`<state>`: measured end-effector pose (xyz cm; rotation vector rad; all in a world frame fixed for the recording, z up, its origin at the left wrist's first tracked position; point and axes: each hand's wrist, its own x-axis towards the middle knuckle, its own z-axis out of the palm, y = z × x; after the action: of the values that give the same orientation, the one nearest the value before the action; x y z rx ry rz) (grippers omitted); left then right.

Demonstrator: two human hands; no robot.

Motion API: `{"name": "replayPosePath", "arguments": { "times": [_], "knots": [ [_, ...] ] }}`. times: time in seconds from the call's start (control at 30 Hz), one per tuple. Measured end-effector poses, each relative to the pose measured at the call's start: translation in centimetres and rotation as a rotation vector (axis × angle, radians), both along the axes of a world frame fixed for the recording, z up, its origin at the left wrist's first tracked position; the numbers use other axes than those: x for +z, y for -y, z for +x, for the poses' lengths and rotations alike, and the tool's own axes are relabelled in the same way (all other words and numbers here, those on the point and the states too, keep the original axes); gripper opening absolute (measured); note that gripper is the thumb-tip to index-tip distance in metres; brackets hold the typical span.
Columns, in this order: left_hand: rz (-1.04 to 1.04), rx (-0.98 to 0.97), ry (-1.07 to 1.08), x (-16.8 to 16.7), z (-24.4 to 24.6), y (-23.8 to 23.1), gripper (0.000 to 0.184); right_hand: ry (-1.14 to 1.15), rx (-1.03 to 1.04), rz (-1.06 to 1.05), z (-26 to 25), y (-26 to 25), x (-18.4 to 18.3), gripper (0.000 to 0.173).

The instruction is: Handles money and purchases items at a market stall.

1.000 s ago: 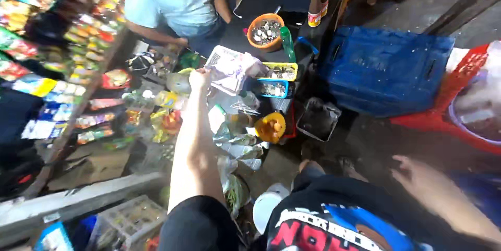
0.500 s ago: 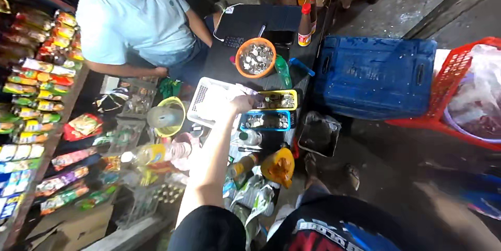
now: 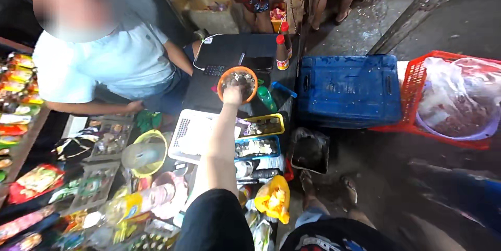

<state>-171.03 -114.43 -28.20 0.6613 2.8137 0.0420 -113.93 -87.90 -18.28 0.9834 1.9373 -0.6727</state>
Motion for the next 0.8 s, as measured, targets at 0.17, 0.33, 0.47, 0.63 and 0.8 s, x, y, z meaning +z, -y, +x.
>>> {"name": "replayPosePath", "arguments": {
  "times": [0.17, 0.33, 0.47, 0.63, 0.8],
  "knots": [
    [0.242, 0.127, 0.023, 0.7, -0.4, 0.2, 0.032, -0.017, 0.047, 0.045, 1.8, -1.2, -2.3, 0.055],
    [0.937, 0.485, 0.226, 1.2, 0.3, 1.7, 0.038, -0.1, 0.018, 0.057, 0.8, 0.2, -1.6, 0.054],
    [1.15, 0.555, 0.255, 0.8, 0.8, 3.0, 0.04, -0.113, 0.018, 0.057, 1.3, 0.9, -2.0, 0.053],
    [0.978, 0.557, 0.107, 1.7, 1.3, 3.4, 0.036, -0.088, 0.055, 0.015, 2.2, 0.3, -2.7, 0.057],
    [0.838, 0.507, -0.03, 3.0, 2.8, 4.4, 0.032, -0.082, 0.067, 0.026, 3.0, -0.1, -1.5, 0.047]
  ]
}}
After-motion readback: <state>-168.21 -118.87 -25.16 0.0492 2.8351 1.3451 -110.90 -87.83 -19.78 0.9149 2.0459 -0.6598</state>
